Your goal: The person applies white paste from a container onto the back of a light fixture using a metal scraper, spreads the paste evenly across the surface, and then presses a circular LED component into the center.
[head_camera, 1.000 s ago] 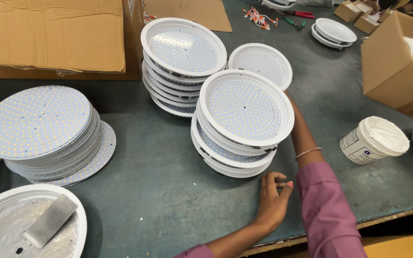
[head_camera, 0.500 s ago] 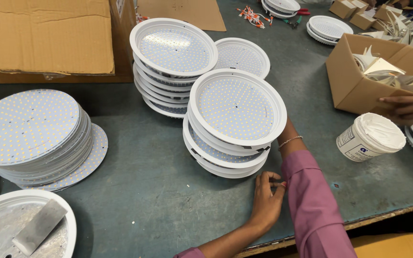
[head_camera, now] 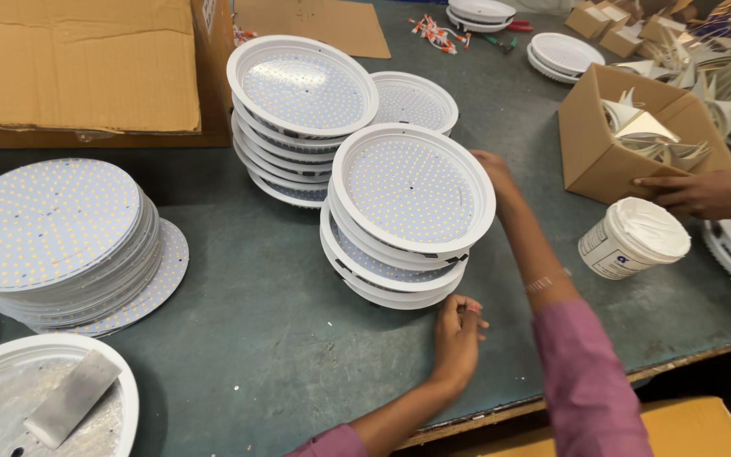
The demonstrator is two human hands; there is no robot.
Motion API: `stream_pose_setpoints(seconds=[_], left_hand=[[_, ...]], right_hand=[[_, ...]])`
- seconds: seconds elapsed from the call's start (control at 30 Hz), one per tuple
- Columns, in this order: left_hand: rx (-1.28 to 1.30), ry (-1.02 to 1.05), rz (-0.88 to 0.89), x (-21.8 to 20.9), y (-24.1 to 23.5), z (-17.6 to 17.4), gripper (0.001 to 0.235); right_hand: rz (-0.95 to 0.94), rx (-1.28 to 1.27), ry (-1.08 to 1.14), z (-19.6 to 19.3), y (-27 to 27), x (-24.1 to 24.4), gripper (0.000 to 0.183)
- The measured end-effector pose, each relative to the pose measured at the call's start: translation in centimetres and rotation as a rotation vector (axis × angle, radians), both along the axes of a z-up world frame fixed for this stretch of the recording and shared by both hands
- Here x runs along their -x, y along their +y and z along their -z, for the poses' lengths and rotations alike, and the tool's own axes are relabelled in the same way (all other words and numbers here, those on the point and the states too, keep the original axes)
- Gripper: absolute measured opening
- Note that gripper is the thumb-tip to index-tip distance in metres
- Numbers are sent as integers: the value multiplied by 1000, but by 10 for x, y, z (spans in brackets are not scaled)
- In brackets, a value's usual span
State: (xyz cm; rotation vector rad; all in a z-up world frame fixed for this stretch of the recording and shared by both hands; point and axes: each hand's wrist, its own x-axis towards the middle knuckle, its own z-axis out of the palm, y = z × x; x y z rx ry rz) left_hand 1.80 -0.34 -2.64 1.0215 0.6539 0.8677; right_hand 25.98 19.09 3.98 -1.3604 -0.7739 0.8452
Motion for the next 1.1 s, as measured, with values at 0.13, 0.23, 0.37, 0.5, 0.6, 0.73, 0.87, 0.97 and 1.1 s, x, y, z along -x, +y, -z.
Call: stream_pose_setpoints(seconds=[0.13,0.23,0.37,0.5,0.6,0.73,0.87,0.97,1.1], left_hand=[[43,-45,33,1,0,2,11],[51,-38,27,0,0,-1,12],[49,-68,40,-2,3,1,17],[27,-80,82,-2,6,5,19],[-46,-57,90,-2,7,6,19],[-70,-108,149,0,7,3,18],[-169,-68,170,4,6,-2,20],[-237,-80,170,3,5,-1,22],[-272,-115,186,6,4,-3,19]], right_hand=[[-3,-120,13,-28,-117,14,25],[76,-169,-53,-14,-223,63,21],[354,30,-205,36,-294,107,18],[444,44,-429,74,-293,120,16],[517,202,-739,69,-288,132,16],[530,217,-721,53,-290,146,15],[535,213,-706,46,-288,150,16],[545,208,-693,47,-288,151,16],[552,188,-710,51,-288,147,15]])
